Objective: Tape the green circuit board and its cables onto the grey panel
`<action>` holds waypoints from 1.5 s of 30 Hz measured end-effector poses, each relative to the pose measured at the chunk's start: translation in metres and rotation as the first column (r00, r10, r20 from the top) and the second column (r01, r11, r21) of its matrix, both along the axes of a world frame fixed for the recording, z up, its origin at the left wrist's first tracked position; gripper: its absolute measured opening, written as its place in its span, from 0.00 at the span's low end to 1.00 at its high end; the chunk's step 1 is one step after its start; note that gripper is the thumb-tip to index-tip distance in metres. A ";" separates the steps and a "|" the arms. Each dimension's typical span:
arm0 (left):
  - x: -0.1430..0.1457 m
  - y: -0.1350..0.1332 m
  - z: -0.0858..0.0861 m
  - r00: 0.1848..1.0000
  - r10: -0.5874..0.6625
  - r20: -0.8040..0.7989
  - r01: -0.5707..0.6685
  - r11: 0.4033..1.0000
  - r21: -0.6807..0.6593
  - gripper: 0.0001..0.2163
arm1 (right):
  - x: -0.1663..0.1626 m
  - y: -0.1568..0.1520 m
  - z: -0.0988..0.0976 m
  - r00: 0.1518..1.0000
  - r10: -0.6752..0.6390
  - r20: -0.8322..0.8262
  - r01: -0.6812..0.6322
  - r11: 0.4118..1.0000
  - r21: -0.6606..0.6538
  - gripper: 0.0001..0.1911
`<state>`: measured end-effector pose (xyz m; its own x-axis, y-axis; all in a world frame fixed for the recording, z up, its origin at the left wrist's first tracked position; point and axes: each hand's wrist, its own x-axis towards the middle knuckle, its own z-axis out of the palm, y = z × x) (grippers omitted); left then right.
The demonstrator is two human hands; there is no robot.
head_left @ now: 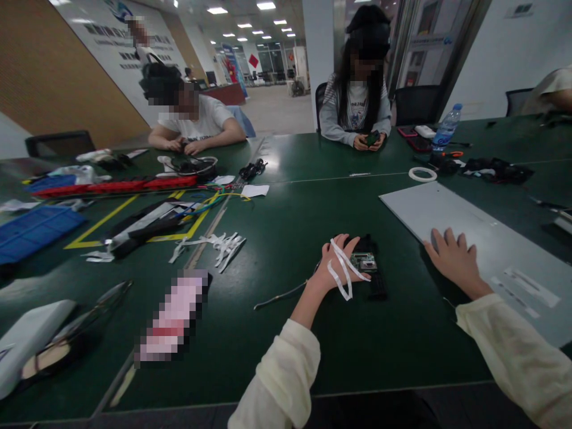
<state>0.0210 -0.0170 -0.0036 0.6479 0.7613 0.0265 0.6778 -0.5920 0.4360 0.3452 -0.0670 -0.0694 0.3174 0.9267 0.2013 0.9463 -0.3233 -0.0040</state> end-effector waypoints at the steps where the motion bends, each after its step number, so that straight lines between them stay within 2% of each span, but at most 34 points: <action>1: 0.000 0.001 0.001 1.000 -0.004 0.004 0.004 1.000 0.003 0.47 | -0.004 -0.001 0.001 1.000 0.011 0.008 -0.011 1.000 -0.008 0.35; 12: -0.003 -0.001 0.008 0.999 -0.045 0.003 0.044 0.999 0.029 0.45 | -0.022 -0.004 0.006 0.997 0.076 0.006 -0.076 0.996 -0.035 0.34; 17: -0.003 -0.001 0.007 1.000 -0.009 0.026 0.006 0.992 0.128 0.48 | -0.023 -0.005 0.007 0.995 0.091 0.034 -0.090 0.996 -0.023 0.33; 20: -0.003 -0.001 0.003 0.999 0.042 0.009 -0.043 0.996 0.074 0.49 | -0.023 -0.005 0.007 0.995 0.089 0.044 -0.089 0.996 -0.016 0.33; 23: -0.005 -0.001 -0.001 0.999 0.037 -0.001 -0.037 0.999 0.022 0.49 | -0.024 -0.005 0.007 0.995 0.097 0.032 -0.096 0.995 -0.017 0.34; 31: -0.008 0.002 -0.001 0.997 -0.001 0.074 -0.003 0.999 0.052 0.48 | -0.027 -0.003 0.007 0.989 0.145 0.013 -0.144 0.988 -0.051 0.34; 34: -0.009 0.001 0.005 0.995 0.005 0.100 -0.012 0.997 0.077 0.47 | -0.032 -0.005 0.009 0.983 0.182 0.008 -0.182 0.982 -0.054 0.33; 39: -0.011 -0.002 0.025 0.987 0.013 0.162 -0.037 0.989 0.142 0.47 | -0.044 -0.014 0.016 0.960 0.277 -0.040 -0.278 0.960 -0.031 0.34; 45: -0.019 0.000 0.047 0.977 -0.007 0.213 -0.040 0.976 0.216 0.47 | -0.067 -0.029 0.025 0.878 0.465 -0.115 -0.472 0.881 -0.034 0.35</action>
<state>0.0020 -0.0166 0.0432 0.5971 0.7322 0.3275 0.5947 -0.6781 0.4318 0.2786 -0.0957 -0.0442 -0.1413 0.9812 0.1318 0.9826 0.1552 -0.1019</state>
